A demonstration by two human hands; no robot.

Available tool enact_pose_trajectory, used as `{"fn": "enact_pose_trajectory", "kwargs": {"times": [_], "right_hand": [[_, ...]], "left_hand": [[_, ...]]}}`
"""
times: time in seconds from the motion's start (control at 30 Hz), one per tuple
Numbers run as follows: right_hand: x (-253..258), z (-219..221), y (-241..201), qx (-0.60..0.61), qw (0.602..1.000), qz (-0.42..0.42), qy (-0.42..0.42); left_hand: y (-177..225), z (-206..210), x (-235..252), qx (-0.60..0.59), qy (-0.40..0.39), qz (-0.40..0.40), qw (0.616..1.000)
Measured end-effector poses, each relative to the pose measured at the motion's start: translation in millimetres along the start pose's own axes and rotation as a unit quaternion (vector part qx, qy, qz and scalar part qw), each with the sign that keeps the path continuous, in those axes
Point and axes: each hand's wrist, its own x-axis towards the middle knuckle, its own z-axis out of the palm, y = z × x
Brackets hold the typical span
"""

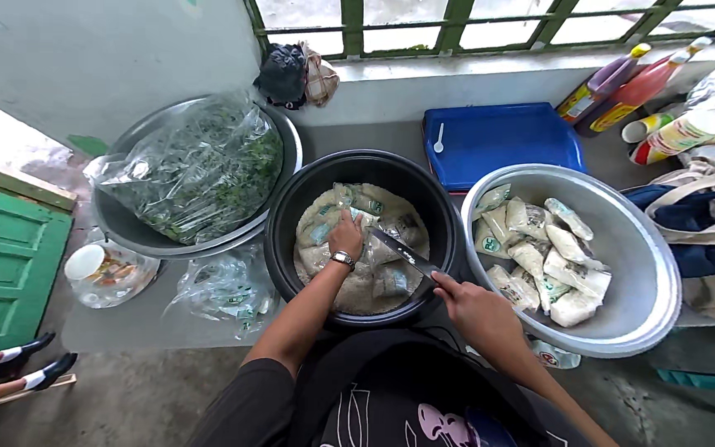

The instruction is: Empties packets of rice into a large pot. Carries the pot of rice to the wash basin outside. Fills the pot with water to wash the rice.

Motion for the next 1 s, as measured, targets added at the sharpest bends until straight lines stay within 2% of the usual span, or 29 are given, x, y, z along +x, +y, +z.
{"fn": "enact_pose_trajectory", "kwargs": {"times": [0.23,0.37,0.47,0.7,0.83,0.9,1.0], "right_hand": [[41,-11,-41,-0.005,0.999,-0.016,-0.029],[39,-15,-40,-0.020,0.999,-0.032,-0.025],[38,-17,-32,-0.023,0.999,-0.048,-0.004],[93,-10,-54,-0.004,0.999,-0.026,-0.025],[80,-18,-30,-0.019,0.998,0.014,-0.055],[76,-21,-18,-0.029,0.997,0.039,-0.066],[66,-24,-5,-0.025,0.996,0.049,-0.069]], "left_hand": [[7,-30,-5,0.006,0.031,0.013,0.999],[0,-44,4,0.015,0.041,-0.001,0.999],[-3,-41,-2,0.003,0.059,0.018,0.998],[21,-26,-18,0.016,0.032,0.072,0.997],[-1,-50,13,-0.019,-0.021,0.007,1.000],[-23,-60,30,-0.044,-0.010,-0.030,0.999],[-51,-65,39,-0.032,0.015,0.021,0.999]]}}
